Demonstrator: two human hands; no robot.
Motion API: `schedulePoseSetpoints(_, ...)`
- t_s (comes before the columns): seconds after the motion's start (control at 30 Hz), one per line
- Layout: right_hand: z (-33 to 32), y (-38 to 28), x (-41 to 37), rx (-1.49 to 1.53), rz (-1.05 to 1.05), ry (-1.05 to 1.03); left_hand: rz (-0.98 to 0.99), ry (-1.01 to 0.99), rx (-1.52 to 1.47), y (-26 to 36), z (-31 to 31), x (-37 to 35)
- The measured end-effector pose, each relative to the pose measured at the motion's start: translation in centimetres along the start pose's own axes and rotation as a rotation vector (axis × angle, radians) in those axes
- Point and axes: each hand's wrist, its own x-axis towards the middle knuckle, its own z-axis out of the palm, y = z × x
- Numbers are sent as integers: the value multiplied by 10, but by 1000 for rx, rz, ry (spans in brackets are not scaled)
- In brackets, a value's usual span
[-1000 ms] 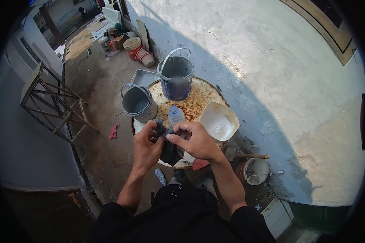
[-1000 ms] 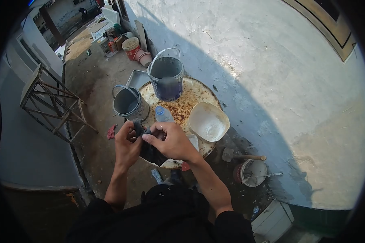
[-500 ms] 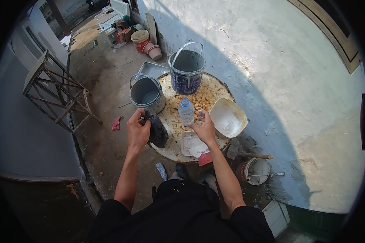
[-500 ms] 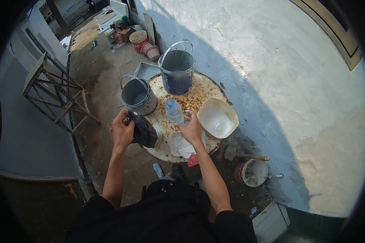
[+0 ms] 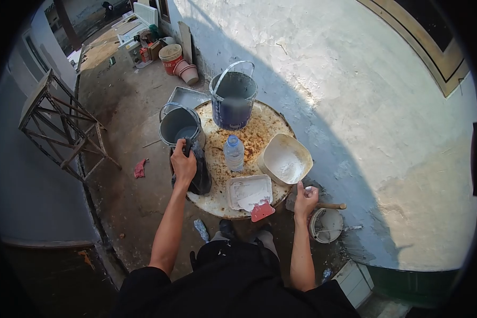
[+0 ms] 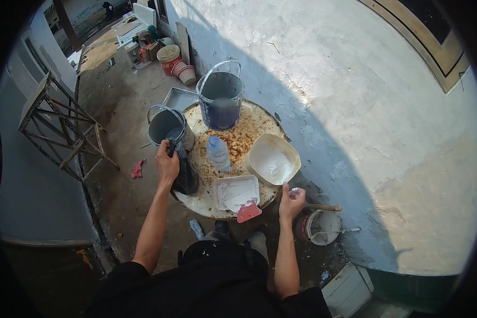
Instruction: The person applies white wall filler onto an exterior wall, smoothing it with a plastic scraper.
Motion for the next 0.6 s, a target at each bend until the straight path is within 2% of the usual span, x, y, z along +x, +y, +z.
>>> schedulePoseSetpoints(0.07, -15, -21, 14, 20, 363, -82, -20, -26, -18, -2, 2, -8)
schedulePoseSetpoints(0.17, -7, -12, 39, 7, 493, -324, -85, -94, -57, 14, 2, -8)
schedulePoseSetpoints(0.27, 12, 15, 64, 109, 601, -483, 21, -25, -38, 4, 7, -12)
schedulePoseSetpoints(0.37, 21, 1, 62, 34, 529, -522, 37, -4, -3, 0, 5, -18)
schedulePoseSetpoints(0.47, 22, 14, 72, 226, 682, -459, 99, -13, 30, -11, -3, -23)
schedulePoseSetpoints(0.57, 26, 24, 72, 178, 588, -424, 186, 36, 126, -12, -12, -29)
schedulePoseSetpoints(0.6, 25, 24, 73, 180, 594, -477, 142, 14, 110, -7, -16, -31)
